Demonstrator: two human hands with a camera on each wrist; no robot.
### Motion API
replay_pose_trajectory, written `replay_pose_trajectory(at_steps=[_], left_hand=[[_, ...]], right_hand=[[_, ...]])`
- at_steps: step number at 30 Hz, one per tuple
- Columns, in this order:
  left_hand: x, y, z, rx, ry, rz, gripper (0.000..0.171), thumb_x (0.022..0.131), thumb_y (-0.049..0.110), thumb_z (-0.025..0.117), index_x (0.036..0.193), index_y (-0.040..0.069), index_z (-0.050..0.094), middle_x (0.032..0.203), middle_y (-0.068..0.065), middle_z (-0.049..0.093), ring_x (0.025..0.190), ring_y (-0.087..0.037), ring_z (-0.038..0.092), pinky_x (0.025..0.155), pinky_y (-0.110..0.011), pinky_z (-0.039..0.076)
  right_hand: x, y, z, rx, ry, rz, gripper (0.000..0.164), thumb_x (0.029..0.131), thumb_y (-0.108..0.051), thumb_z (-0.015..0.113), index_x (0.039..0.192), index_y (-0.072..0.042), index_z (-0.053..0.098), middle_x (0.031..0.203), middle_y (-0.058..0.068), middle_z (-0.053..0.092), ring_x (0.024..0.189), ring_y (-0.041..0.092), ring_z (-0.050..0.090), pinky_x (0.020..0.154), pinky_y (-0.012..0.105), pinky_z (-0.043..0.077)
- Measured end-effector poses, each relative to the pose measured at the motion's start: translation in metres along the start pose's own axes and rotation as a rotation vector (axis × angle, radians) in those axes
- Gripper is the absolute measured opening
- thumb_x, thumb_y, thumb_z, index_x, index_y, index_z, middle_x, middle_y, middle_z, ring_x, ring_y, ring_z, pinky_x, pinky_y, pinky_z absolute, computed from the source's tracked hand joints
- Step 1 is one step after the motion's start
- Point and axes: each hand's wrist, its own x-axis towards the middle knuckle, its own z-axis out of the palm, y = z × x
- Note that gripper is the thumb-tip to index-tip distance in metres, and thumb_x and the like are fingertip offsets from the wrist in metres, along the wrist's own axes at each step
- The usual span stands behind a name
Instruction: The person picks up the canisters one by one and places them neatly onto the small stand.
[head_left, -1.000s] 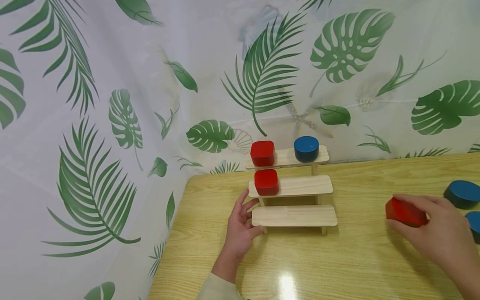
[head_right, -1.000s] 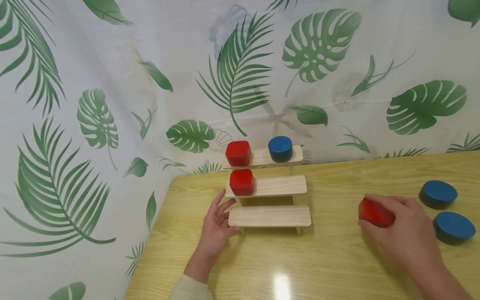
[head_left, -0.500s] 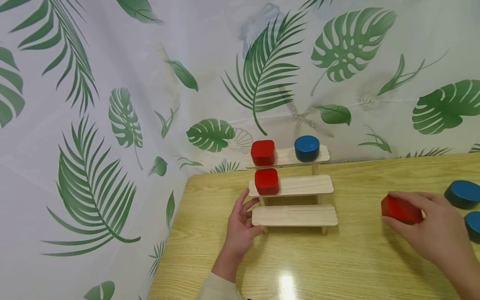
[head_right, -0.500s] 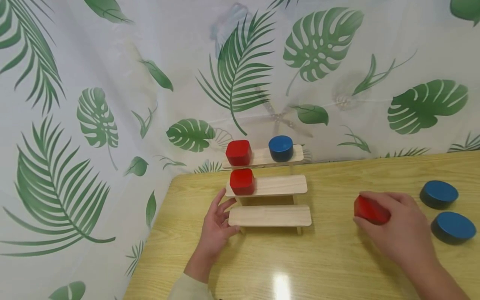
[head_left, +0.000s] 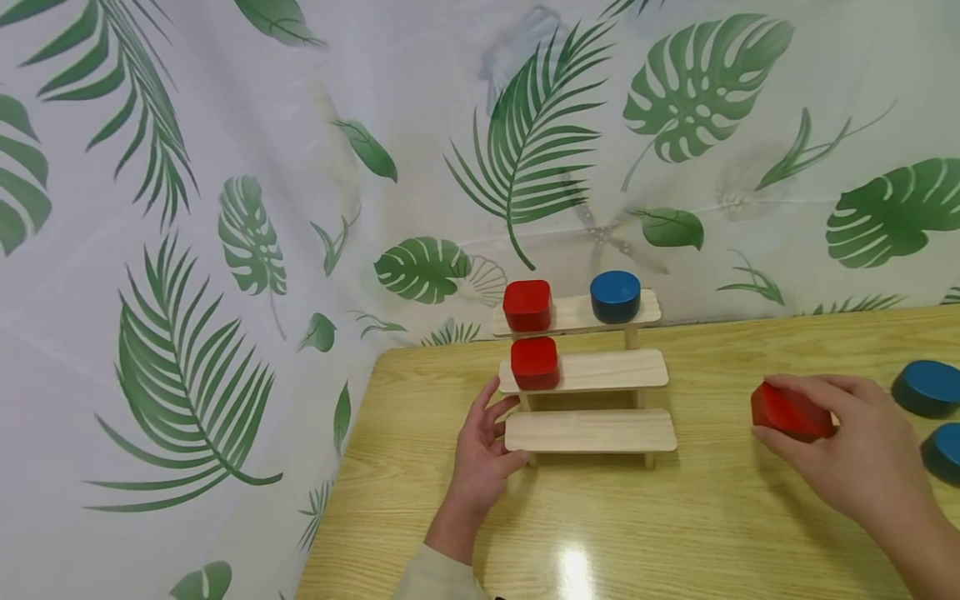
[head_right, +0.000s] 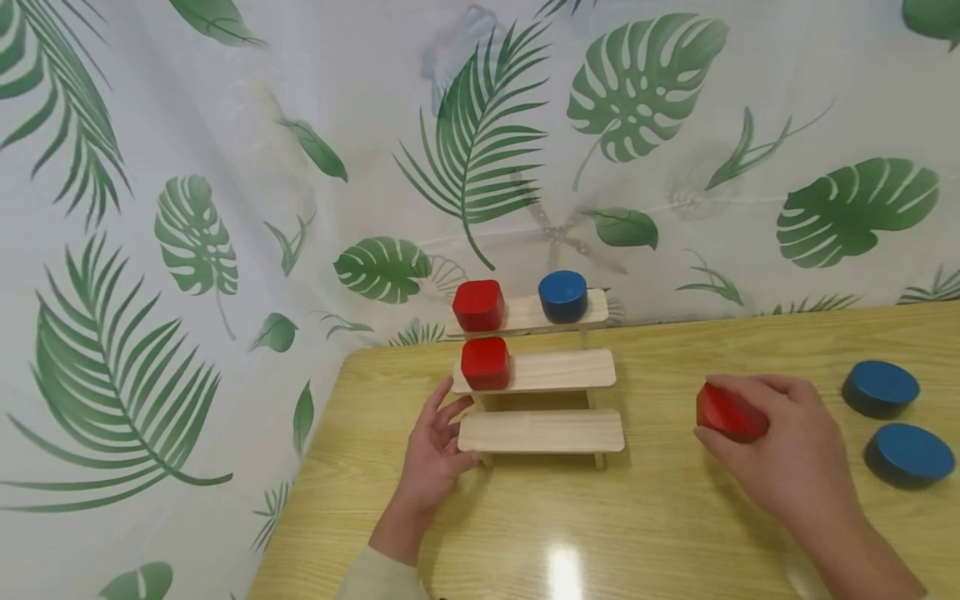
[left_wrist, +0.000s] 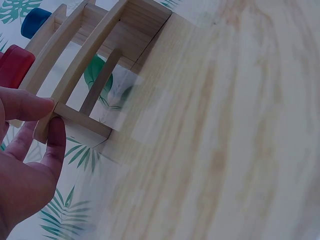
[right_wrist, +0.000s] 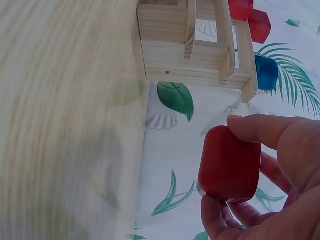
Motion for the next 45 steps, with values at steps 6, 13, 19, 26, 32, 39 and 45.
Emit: replay_pose_trajectory(at_steps=[6,13,19,26,32,39,45], left_hand=[[0.003,0.0,0.001,-0.014,0.0,0.008,0.101,0.074,-0.025,0.061,0.155,0.03,0.035,0.142,-0.006,0.052,0.106,-0.034,0.048,0.072,-0.029,0.052],[0.005,0.001,0.004,-0.029,-0.003,0.005,0.1,0.075,-0.026,0.061,0.155,0.028,0.035,0.143,-0.008,0.052,0.108,-0.034,0.049,0.073,-0.029,0.053],[0.006,0.0,0.007,-0.032,0.002,0.003,0.101,0.074,-0.026,0.061,0.155,0.029,0.035,0.143,-0.007,0.052,0.108,-0.035,0.049,0.074,-0.03,0.054],[0.006,-0.004,0.01,-0.032,0.008,0.002,0.102,0.074,-0.027,0.062,0.155,0.03,0.036,0.142,-0.007,0.053,0.107,-0.034,0.05,0.074,-0.03,0.054],[0.002,-0.007,0.011,-0.027,0.018,-0.025,0.103,0.073,-0.028,0.061,0.154,0.032,0.036,0.141,-0.006,0.053,0.107,-0.033,0.05,0.074,-0.03,0.053],[0.003,-0.006,0.009,-0.027,0.001,-0.006,0.102,0.074,-0.027,0.061,0.155,0.029,0.035,0.142,-0.008,0.052,0.11,-0.034,0.049,0.074,-0.029,0.053],[0.004,-0.003,-0.001,-0.026,-0.017,0.01,0.102,0.073,-0.028,0.059,0.156,0.025,0.033,0.143,-0.011,0.051,0.112,-0.037,0.049,0.074,-0.029,0.053]], right_hand=[[0.005,-0.007,-0.003,0.026,-0.007,-0.009,0.06,0.07,-0.016,0.091,0.123,-0.002,0.066,0.121,0.035,0.046,0.106,0.057,0.041,0.067,0.068,0.05],[0.009,-0.015,-0.006,0.046,0.0,-0.033,0.06,0.071,-0.017,0.091,0.124,-0.003,0.066,0.12,0.034,0.047,0.103,0.056,0.043,0.066,0.067,0.05],[0.012,-0.023,-0.008,0.078,0.017,-0.07,0.059,0.07,-0.015,0.092,0.123,-0.003,0.068,0.119,0.032,0.049,0.103,0.054,0.045,0.066,0.065,0.052],[0.014,-0.031,-0.009,0.11,0.017,-0.091,0.058,0.071,-0.017,0.091,0.123,-0.004,0.069,0.119,0.029,0.05,0.101,0.051,0.048,0.066,0.06,0.054],[0.014,-0.036,-0.007,0.148,0.025,-0.133,0.056,0.07,-0.016,0.092,0.121,-0.006,0.07,0.118,0.025,0.052,0.101,0.048,0.05,0.063,0.041,0.057],[0.016,-0.046,-0.002,0.179,0.01,-0.14,0.056,0.072,-0.019,0.091,0.123,-0.008,0.07,0.121,0.024,0.052,0.102,0.048,0.049,0.066,0.033,0.056],[0.017,-0.063,0.008,0.226,0.016,-0.153,0.054,0.074,-0.013,0.089,0.125,-0.009,0.069,0.122,0.023,0.051,0.105,0.047,0.05,0.071,0.062,0.053]])
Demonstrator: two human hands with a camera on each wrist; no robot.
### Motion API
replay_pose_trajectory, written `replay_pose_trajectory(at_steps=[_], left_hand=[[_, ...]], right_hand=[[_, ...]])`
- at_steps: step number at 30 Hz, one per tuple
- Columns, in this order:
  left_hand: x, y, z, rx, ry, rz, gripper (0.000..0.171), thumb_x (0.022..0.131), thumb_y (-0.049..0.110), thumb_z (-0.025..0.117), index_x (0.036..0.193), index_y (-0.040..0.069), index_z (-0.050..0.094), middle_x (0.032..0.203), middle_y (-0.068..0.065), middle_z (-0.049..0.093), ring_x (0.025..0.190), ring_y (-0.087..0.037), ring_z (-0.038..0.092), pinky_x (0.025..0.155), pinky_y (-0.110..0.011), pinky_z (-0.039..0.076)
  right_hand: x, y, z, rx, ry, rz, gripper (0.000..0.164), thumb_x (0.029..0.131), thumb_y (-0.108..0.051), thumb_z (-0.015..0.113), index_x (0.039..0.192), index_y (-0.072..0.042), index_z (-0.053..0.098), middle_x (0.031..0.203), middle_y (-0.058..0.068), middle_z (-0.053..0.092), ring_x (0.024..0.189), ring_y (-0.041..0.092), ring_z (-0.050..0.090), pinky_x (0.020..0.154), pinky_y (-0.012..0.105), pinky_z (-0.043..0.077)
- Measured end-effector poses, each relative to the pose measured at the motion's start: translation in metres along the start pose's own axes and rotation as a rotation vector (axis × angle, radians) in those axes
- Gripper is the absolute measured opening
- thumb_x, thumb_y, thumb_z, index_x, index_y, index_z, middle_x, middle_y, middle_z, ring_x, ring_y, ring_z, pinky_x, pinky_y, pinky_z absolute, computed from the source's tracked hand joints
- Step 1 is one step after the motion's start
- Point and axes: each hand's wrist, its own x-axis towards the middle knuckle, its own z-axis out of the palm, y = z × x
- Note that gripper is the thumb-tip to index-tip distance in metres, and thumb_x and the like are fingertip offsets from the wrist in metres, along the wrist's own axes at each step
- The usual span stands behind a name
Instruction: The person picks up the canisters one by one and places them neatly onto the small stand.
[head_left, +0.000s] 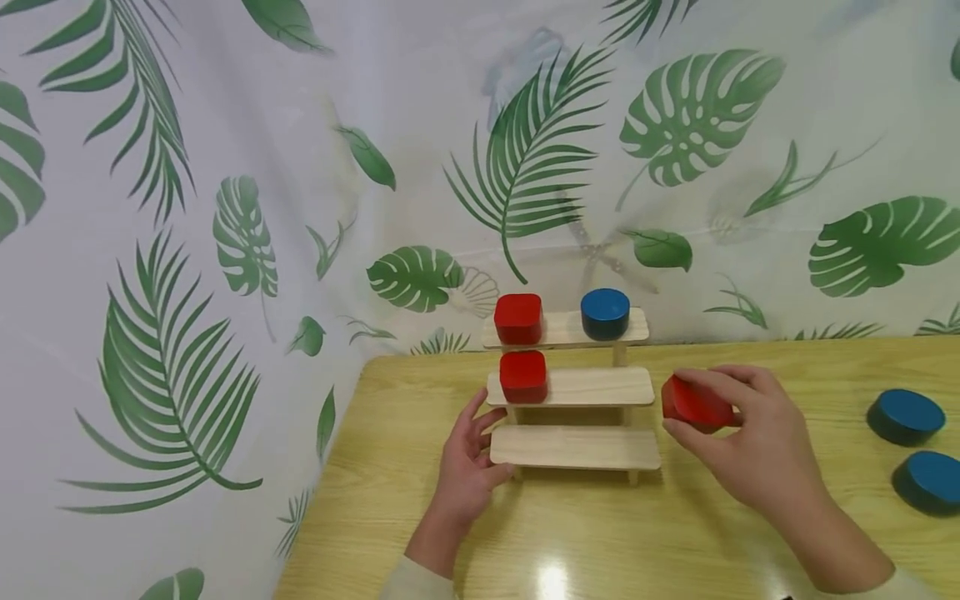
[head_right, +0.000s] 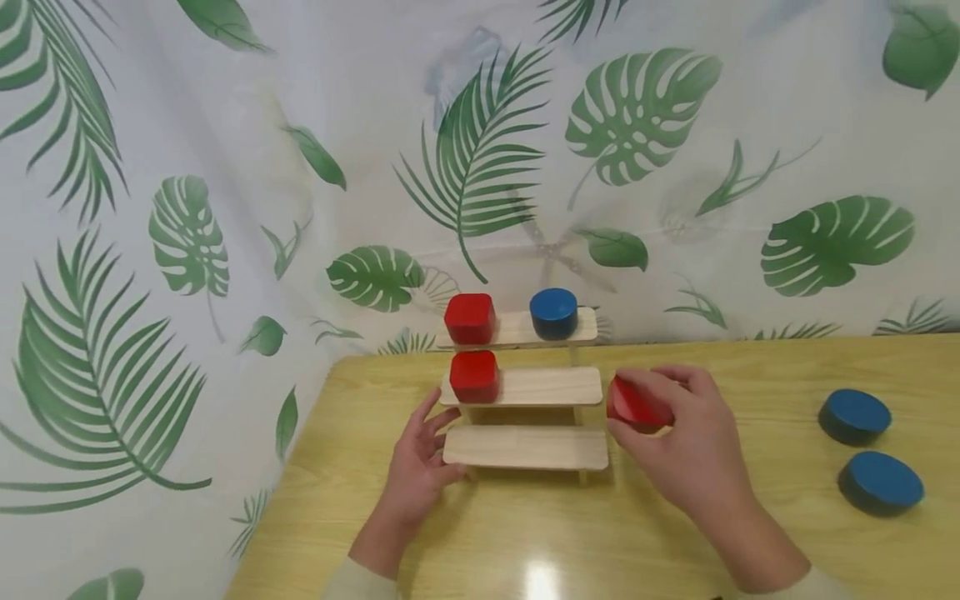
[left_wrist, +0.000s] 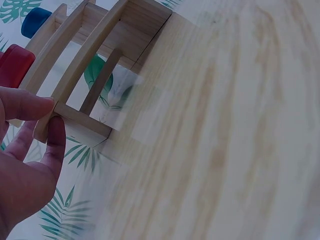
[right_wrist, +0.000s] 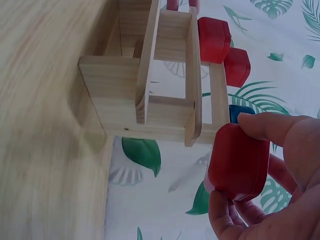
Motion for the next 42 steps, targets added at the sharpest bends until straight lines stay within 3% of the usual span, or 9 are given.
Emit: replay_pose_trajectory(at_steps=[9,14,19,27,32,38,42], left_hand=[[0.003,0.009,-0.016,0.001,-0.043,0.017,0.103,0.073,-0.029,0.058,0.157,0.023,0.03,0.145,-0.013,0.049,0.108,-0.036,0.048,0.066,-0.024,0.049],[0.001,0.012,-0.022,0.0,-0.056,0.008,0.103,0.072,-0.03,0.058,0.158,0.018,0.028,0.146,-0.019,0.046,0.112,-0.039,0.05,0.071,-0.029,0.053],[0.002,0.012,-0.024,-0.008,-0.056,0.009,0.103,0.072,-0.031,0.058,0.157,0.021,0.03,0.145,-0.017,0.047,0.114,-0.041,0.05,0.073,-0.03,0.054],[-0.001,0.01,-0.022,0.005,-0.05,-0.031,0.103,0.074,-0.028,0.06,0.157,0.024,0.03,0.146,-0.013,0.047,0.115,-0.038,0.048,0.071,-0.028,0.051],[-0.003,0.01,-0.021,-0.009,-0.036,-0.01,0.103,0.072,-0.029,0.059,0.156,0.025,0.033,0.145,-0.013,0.048,0.115,-0.038,0.05,0.07,-0.029,0.052],[-0.007,0.008,-0.011,-0.013,-0.031,-0.056,0.103,0.073,-0.027,0.062,0.156,0.026,0.032,0.145,-0.01,0.049,0.11,-0.035,0.048,0.064,-0.024,0.047],[-0.001,0.007,-0.003,-0.026,-0.041,-0.022,0.101,0.073,-0.026,0.061,0.156,0.023,0.032,0.145,-0.014,0.048,0.112,-0.037,0.049,0.069,-0.027,0.05]], right_hand=[[0.003,-0.016,0.02,0.063,0.036,0.001,0.053,0.075,-0.011,0.089,0.125,-0.012,0.07,0.121,0.017,0.053,0.108,0.04,0.051,0.073,0.059,0.055],[0.005,-0.025,0.032,0.097,0.056,-0.006,0.051,0.074,-0.009,0.089,0.122,-0.01,0.071,0.119,0.015,0.054,0.107,0.036,0.051,0.072,0.055,0.055],[0.011,-0.03,0.041,0.128,0.056,-0.009,0.052,0.073,-0.011,0.09,0.122,-0.012,0.072,0.12,0.013,0.055,0.109,0.033,0.051,0.073,0.051,0.056],[0.017,-0.037,0.046,0.141,0.016,0.008,0.051,0.075,-0.01,0.089,0.123,-0.015,0.072,0.122,0.012,0.054,0.112,0.032,0.05,0.076,0.05,0.056],[0.02,-0.043,0.051,0.141,-0.012,0.024,0.053,0.075,-0.014,0.089,0.125,-0.015,0.071,0.125,0.013,0.053,0.117,0.032,0.048,0.078,0.05,0.056],[0.023,-0.042,0.054,0.111,-0.017,0.018,0.051,0.074,-0.012,0.089,0.122,-0.014,0.073,0.122,0.013,0.053,0.115,0.033,0.049,0.079,0.05,0.056],[0.028,-0.039,0.051,0.077,-0.014,0.021,0.051,0.075,-0.013,0.088,0.123,-0.015,0.072,0.123,0.013,0.053,0.116,0.033,0.049,0.079,0.051,0.056]])
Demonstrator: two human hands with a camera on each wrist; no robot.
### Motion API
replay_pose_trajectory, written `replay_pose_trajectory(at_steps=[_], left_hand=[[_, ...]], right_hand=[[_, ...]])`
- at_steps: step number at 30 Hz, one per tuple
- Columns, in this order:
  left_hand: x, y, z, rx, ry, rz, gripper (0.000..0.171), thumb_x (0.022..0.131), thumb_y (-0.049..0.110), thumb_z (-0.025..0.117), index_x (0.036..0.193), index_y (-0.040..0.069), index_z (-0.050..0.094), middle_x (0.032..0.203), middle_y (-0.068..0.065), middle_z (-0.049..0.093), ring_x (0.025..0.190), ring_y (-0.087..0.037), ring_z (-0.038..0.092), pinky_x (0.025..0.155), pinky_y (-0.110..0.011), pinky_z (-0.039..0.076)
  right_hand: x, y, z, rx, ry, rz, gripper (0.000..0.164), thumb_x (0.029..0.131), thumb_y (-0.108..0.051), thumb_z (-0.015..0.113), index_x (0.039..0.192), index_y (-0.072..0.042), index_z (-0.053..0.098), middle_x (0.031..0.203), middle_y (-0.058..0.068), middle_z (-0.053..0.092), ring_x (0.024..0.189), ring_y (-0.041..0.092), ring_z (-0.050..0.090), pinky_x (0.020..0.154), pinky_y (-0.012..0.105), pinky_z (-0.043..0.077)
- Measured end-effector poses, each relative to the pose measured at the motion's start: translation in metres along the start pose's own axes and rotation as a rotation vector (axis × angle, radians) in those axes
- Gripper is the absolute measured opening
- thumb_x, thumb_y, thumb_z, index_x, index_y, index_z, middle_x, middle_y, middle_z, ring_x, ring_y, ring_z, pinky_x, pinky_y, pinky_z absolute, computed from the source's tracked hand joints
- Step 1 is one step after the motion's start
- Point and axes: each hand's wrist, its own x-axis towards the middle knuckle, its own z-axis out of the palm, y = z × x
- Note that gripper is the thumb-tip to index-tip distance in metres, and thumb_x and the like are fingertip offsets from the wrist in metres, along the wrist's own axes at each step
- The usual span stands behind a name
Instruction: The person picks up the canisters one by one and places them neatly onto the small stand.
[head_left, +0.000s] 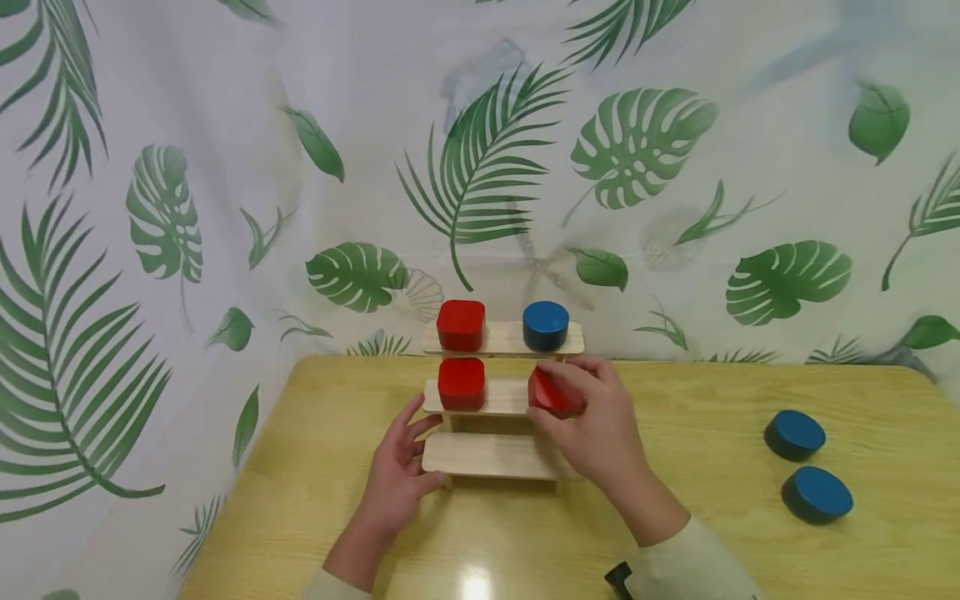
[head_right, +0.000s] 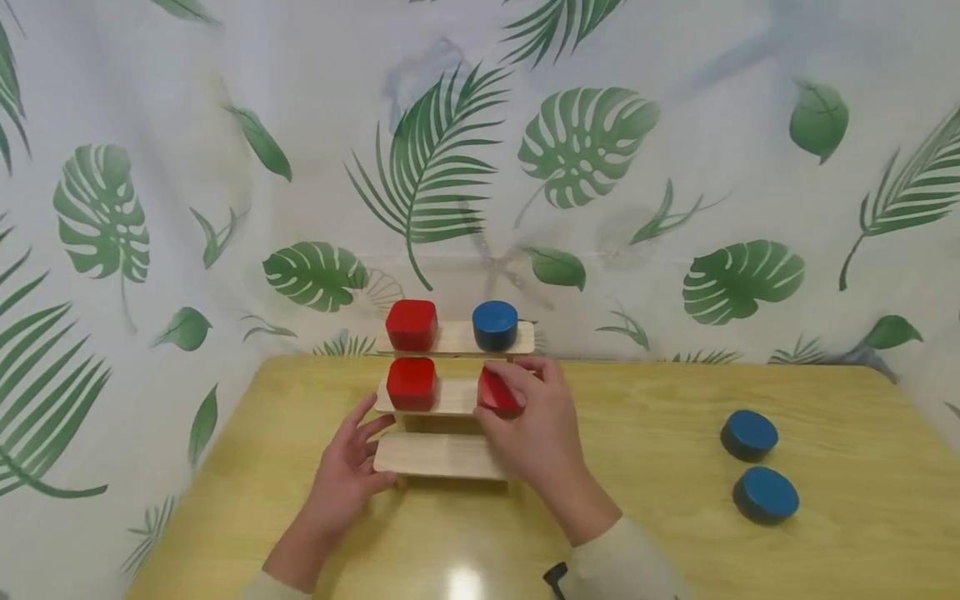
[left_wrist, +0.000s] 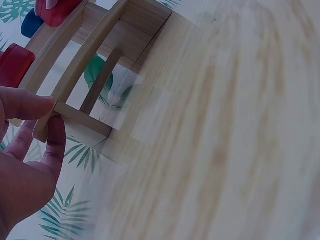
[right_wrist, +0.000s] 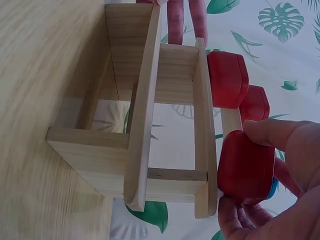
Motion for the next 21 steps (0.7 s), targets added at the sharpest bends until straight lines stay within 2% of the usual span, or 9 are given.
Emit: replay_pose_trajectory(at_steps=[4,8,15,21], left_hand=[[0.007,-0.001,-0.001,0.009,-0.006,0.011,0.101,0.075,-0.027,0.061,0.156,0.027,0.033,0.145,-0.012,0.049,0.115,-0.037,0.051,0.073,-0.029,0.052],[0.009,0.001,-0.004,0.013,0.005,0.007,0.103,0.074,-0.028,0.06,0.155,0.028,0.033,0.145,-0.01,0.049,0.114,-0.037,0.051,0.07,-0.028,0.051],[0.004,0.005,-0.008,-0.005,0.0,-0.014,0.103,0.073,-0.029,0.06,0.156,0.026,0.032,0.146,-0.015,0.047,0.117,-0.039,0.05,0.078,-0.033,0.054],[0.0,0.002,-0.003,-0.035,0.007,-0.014,0.103,0.073,-0.029,0.062,0.155,0.025,0.034,0.145,-0.015,0.048,0.116,-0.04,0.051,0.079,-0.033,0.053]], right_hand=[[0.007,-0.001,0.002,-0.012,-0.007,0.017,0.051,0.076,-0.014,0.087,0.124,-0.016,0.071,0.126,0.011,0.052,0.118,0.032,0.048,0.079,0.051,0.056],[0.011,-0.003,0.005,-0.013,-0.025,0.025,0.05,0.077,-0.016,0.086,0.125,-0.017,0.07,0.127,0.011,0.051,0.12,0.032,0.046,0.081,0.05,0.055],[0.006,-0.007,0.01,-0.009,-0.023,0.036,0.05,0.077,-0.015,0.086,0.125,-0.016,0.071,0.126,0.011,0.051,0.119,0.03,0.046,0.083,0.048,0.055],[0.003,-0.008,0.011,-0.034,-0.024,0.048,0.049,0.077,-0.014,0.086,0.125,-0.015,0.071,0.126,0.012,0.05,0.119,0.03,0.045,0.084,0.049,0.055]])
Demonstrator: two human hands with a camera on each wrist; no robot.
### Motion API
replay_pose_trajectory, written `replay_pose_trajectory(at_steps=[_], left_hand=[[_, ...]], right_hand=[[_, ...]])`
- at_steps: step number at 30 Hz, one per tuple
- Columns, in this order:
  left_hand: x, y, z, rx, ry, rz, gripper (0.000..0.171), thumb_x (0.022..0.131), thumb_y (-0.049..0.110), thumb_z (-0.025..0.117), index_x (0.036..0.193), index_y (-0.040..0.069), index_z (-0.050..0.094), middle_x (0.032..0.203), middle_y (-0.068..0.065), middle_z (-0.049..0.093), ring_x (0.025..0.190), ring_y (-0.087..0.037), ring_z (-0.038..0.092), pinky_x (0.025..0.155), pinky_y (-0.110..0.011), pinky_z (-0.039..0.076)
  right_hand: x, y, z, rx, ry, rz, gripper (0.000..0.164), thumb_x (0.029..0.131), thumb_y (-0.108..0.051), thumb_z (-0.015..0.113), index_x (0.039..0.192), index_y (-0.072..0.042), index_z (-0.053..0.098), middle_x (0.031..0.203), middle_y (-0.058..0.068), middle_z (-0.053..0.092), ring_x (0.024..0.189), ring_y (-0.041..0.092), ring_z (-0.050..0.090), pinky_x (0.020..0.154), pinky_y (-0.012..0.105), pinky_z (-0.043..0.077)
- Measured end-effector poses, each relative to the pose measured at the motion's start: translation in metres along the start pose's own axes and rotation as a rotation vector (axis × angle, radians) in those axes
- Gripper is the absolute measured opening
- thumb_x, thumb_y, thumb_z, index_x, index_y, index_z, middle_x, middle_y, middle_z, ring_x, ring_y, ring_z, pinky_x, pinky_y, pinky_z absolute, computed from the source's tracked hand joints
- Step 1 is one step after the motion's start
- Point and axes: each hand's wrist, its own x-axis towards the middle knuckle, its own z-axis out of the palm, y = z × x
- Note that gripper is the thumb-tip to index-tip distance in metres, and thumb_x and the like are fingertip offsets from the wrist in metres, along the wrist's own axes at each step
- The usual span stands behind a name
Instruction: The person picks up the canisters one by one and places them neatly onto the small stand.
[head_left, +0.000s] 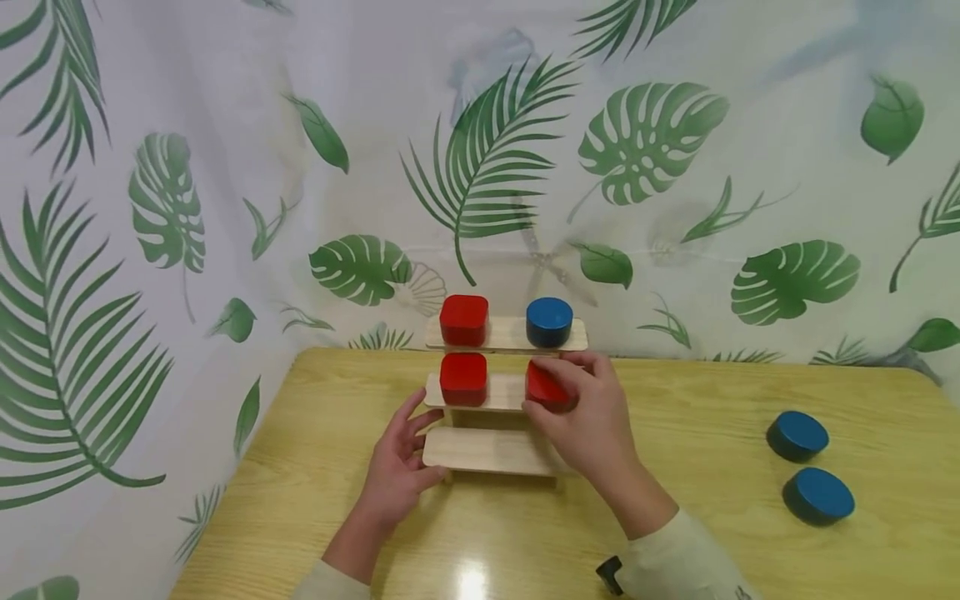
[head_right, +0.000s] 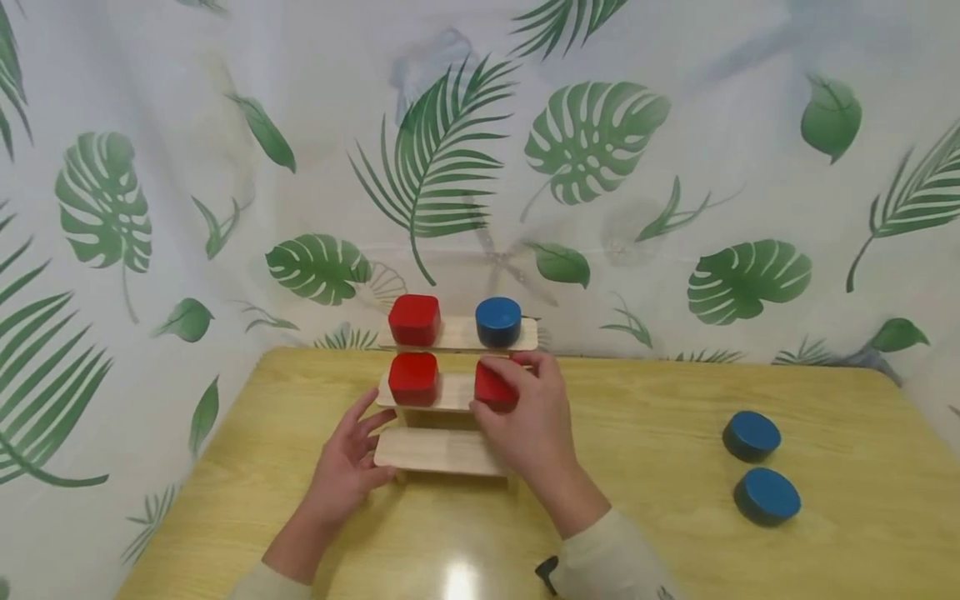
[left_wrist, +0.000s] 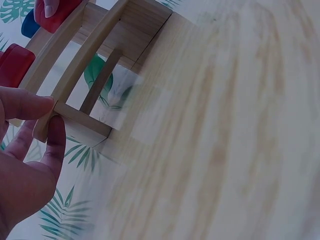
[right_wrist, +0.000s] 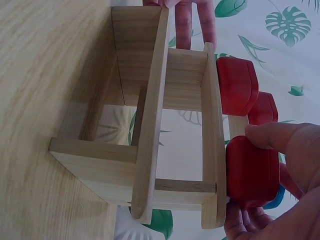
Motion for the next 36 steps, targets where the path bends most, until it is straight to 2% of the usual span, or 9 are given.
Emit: replay_pose_trajectory(at_steps=[13,20,31,36], left_hand=[[0.003,0.001,-0.001,0.009,-0.004,0.019,0.103,0.073,-0.03,0.059,0.156,0.025,0.033,0.145,-0.016,0.048,0.114,-0.04,0.05,0.077,-0.032,0.053],[0.003,-0.002,-0.002,-0.002,-0.017,0.005,0.104,0.072,-0.03,0.059,0.157,0.023,0.031,0.146,-0.018,0.046,0.117,-0.04,0.05,0.082,-0.036,0.053],[0.002,-0.002,-0.002,0.009,-0.023,0.008,0.102,0.073,-0.03,0.058,0.157,0.022,0.031,0.147,-0.018,0.045,0.117,-0.039,0.05,0.082,-0.036,0.053],[0.002,-0.001,-0.002,0.011,-0.017,0.003,0.101,0.074,-0.029,0.059,0.157,0.023,0.032,0.147,-0.017,0.045,0.118,-0.039,0.049,0.083,-0.035,0.053]], right_hand=[[0.004,-0.002,0.005,-0.04,-0.002,0.019,0.048,0.077,-0.015,0.085,0.124,-0.015,0.072,0.127,0.014,0.046,0.121,0.033,0.043,0.084,0.051,0.054],[0.002,-0.001,0.007,-0.051,-0.004,0.031,0.048,0.077,-0.015,0.085,0.124,-0.015,0.072,0.126,0.014,0.045,0.122,0.034,0.042,0.085,0.052,0.054],[0.001,-0.001,0.01,-0.058,-0.007,0.03,0.049,0.079,-0.016,0.084,0.126,-0.016,0.071,0.13,0.015,0.042,0.123,0.035,0.04,0.086,0.054,0.053],[0.0,0.0,0.01,-0.037,-0.014,0.038,0.059,0.078,-0.017,0.086,0.133,-0.018,0.066,0.133,0.015,0.04,0.125,0.036,0.039,0.087,0.053,0.052]])
